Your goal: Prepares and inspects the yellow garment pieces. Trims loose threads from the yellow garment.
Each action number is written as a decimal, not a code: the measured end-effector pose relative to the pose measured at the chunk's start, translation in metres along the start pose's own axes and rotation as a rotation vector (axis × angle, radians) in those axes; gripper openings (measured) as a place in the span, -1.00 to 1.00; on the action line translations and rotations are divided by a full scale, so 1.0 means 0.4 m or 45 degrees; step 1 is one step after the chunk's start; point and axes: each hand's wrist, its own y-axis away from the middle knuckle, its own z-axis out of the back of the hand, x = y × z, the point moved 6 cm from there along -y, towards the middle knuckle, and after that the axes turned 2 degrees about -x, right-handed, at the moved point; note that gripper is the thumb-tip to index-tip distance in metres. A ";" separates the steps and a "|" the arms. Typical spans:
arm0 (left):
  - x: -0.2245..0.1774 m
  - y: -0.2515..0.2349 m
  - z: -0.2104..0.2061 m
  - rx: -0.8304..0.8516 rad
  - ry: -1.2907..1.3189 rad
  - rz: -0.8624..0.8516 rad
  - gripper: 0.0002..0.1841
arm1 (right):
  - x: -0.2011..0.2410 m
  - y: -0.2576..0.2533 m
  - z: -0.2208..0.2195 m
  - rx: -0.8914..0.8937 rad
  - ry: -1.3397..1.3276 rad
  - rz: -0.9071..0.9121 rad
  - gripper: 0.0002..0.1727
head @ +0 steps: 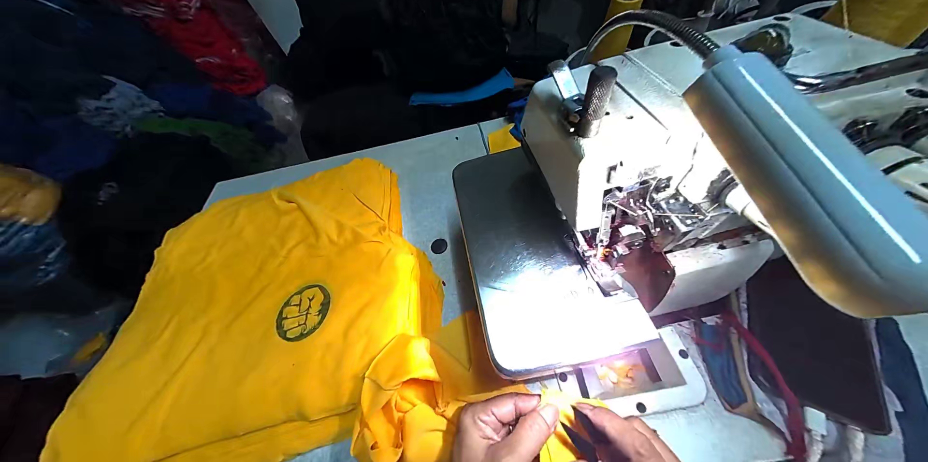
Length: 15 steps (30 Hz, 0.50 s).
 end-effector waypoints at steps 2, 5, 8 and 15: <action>0.002 -0.001 0.002 0.011 0.019 -0.014 -0.80 | -0.017 0.001 -0.012 -0.031 -0.006 -0.024 -0.58; 0.002 -0.003 0.003 0.009 0.031 -0.045 -0.80 | -0.024 -0.001 -0.011 -0.053 -0.026 -0.043 -0.57; -0.008 -0.005 -0.001 -0.003 0.030 -0.060 -0.80 | -0.025 -0.005 -0.009 -0.050 -0.044 -0.047 -0.57; -0.004 -0.006 0.002 0.037 0.015 -0.144 -0.80 | -0.028 -0.003 -0.011 -0.032 -0.053 -0.050 -0.57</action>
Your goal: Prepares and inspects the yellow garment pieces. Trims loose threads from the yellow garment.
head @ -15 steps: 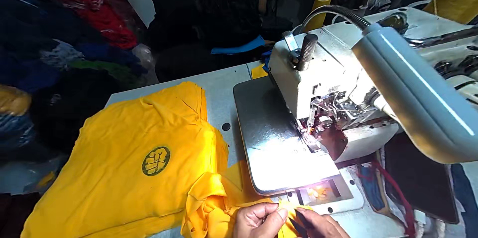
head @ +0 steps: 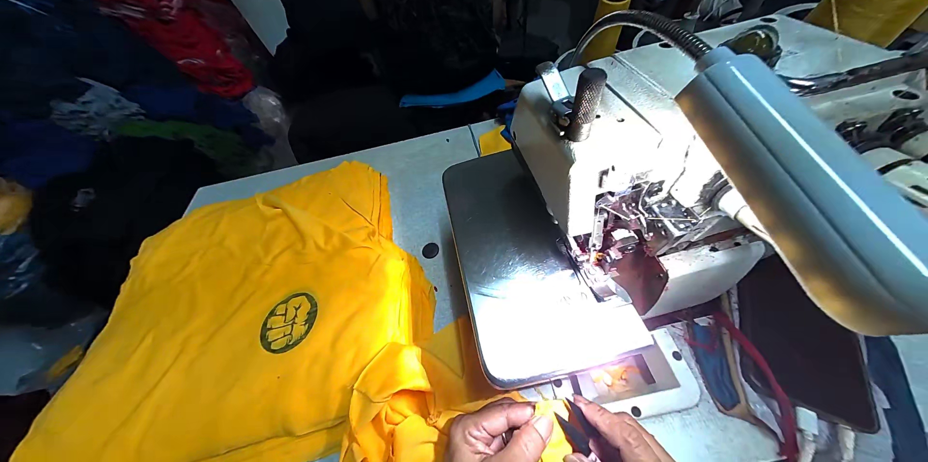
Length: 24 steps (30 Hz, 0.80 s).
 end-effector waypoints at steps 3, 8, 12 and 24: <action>0.000 0.001 0.000 0.002 -0.017 -0.025 -0.82 | -0.001 0.000 0.001 0.007 0.013 0.002 -0.58; 0.007 0.004 0.004 0.015 -0.013 -0.048 -0.83 | -0.003 0.000 0.000 0.010 0.002 -0.018 -0.57; 0.006 0.005 0.000 0.056 -0.037 -0.105 -0.84 | -0.005 0.000 -0.002 -0.005 -0.006 -0.022 -0.57; 0.006 0.003 0.001 0.082 -0.042 -0.055 -0.85 | -0.041 0.031 0.045 -0.498 -0.511 -0.108 -0.66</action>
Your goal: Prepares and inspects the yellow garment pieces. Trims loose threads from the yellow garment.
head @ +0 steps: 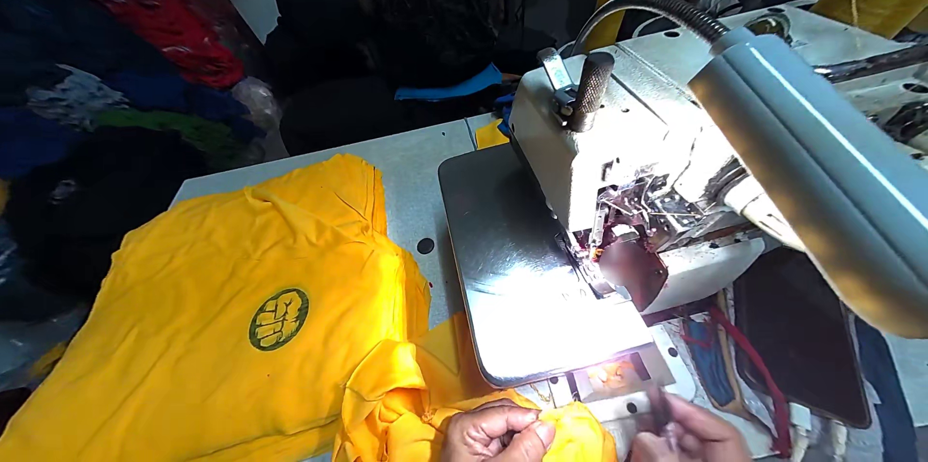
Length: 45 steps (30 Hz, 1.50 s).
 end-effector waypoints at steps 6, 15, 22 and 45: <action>0.000 -0.002 -0.002 0.026 -0.003 -0.045 -0.86 | 0.006 -0.035 -0.006 0.233 0.137 -0.143 -0.79; -0.004 -0.002 -0.006 0.087 -0.029 -0.088 -0.89 | -0.001 -0.051 -0.062 0.241 0.055 -0.314 -0.98; 0.001 -0.002 -0.001 0.108 0.005 -0.077 -0.87 | -0.005 -0.059 -0.034 0.236 0.399 0.123 -0.84; 0.001 -0.006 -0.004 0.183 0.005 -0.113 -0.88 | -0.016 -0.042 -0.033 0.299 -0.184 -0.506 -0.78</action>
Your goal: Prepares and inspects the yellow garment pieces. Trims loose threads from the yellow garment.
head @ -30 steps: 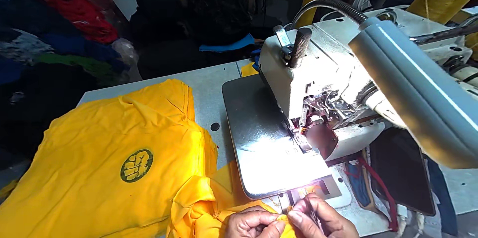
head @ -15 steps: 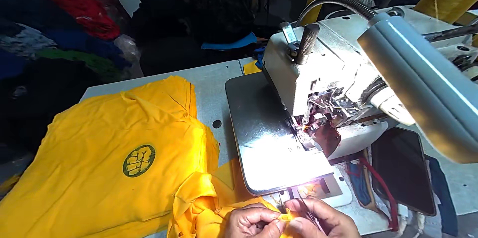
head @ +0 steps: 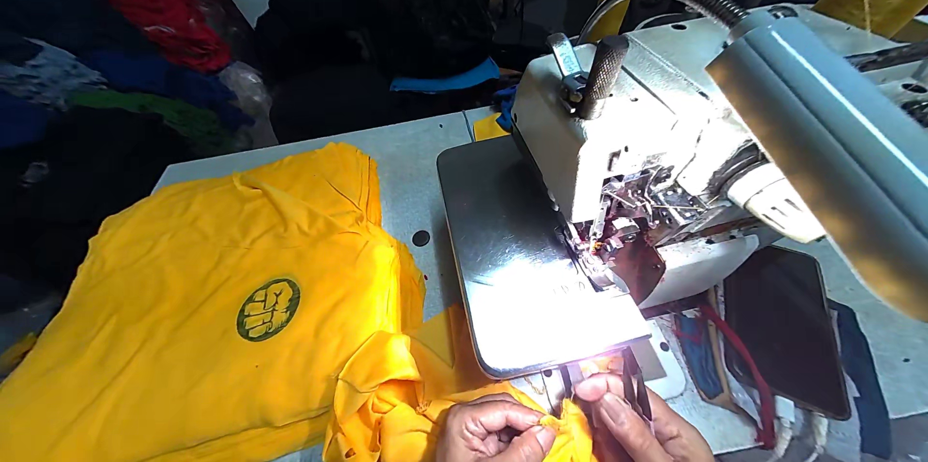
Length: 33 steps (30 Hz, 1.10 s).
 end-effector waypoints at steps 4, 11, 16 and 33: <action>0.002 0.001 0.000 -0.011 0.002 0.017 -0.88 | 0.012 0.001 0.010 0.077 0.098 -0.018 -0.78; 0.000 0.002 -0.002 0.014 -0.018 0.014 -0.89 | 0.028 -0.004 -0.031 -0.004 0.087 0.071 -0.90; 0.002 -0.002 0.001 0.040 -0.013 0.008 -0.89 | 0.049 0.002 -0.014 -0.069 0.686 0.602 -0.88; -0.111 0.024 -0.018 -0.265 -0.233 -0.205 -0.82 | 0.108 0.012 -0.008 0.501 -0.359 0.125 -0.89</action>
